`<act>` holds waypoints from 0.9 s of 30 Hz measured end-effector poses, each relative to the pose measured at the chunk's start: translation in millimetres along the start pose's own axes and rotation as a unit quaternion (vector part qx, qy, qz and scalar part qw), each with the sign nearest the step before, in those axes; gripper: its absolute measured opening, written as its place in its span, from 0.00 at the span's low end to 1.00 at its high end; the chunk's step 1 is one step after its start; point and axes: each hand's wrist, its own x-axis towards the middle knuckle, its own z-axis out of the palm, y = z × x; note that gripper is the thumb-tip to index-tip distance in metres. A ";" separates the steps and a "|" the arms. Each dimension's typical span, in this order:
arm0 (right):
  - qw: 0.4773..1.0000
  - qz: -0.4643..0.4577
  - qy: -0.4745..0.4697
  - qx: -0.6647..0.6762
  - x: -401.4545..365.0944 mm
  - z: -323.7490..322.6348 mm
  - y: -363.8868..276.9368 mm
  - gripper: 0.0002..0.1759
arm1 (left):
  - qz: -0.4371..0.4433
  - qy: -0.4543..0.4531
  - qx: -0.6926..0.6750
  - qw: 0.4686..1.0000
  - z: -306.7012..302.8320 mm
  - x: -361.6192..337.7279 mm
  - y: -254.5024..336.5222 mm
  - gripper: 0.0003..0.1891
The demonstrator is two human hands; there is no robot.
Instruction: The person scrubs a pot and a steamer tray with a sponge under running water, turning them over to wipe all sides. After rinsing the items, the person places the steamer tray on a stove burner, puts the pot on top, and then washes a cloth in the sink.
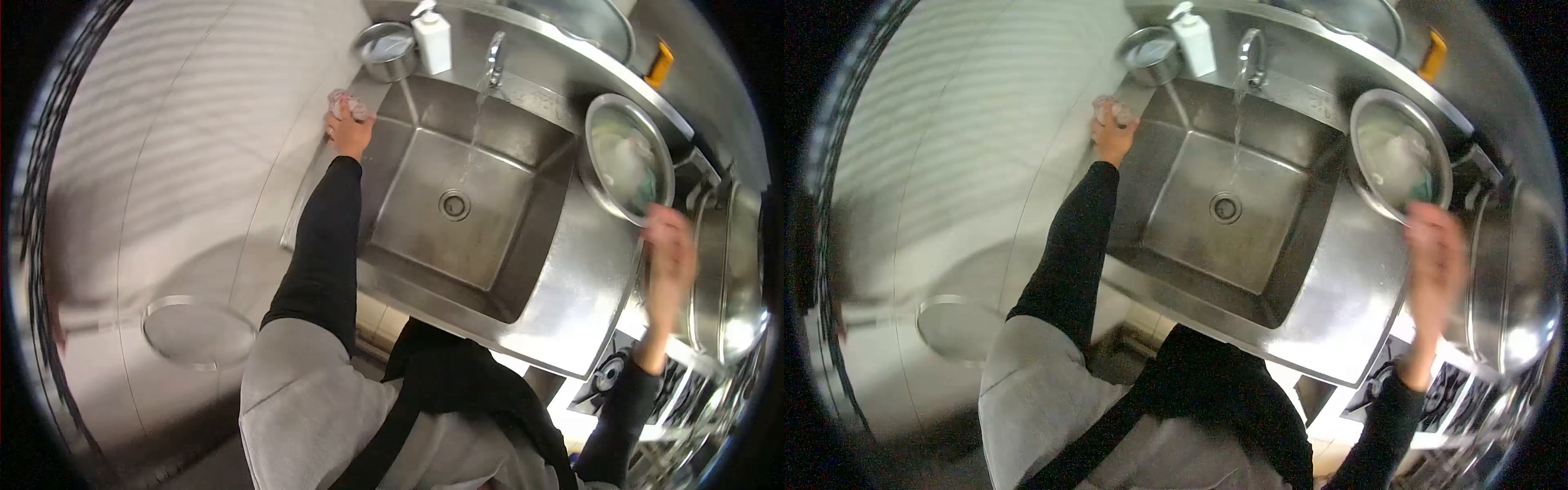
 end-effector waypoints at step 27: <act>0.732 0.391 -0.092 0.551 164.6 405.3 72.2 0.14 | -0.348 -0.423 -0.536 0.642 49.3 -93.2 45.6 0.27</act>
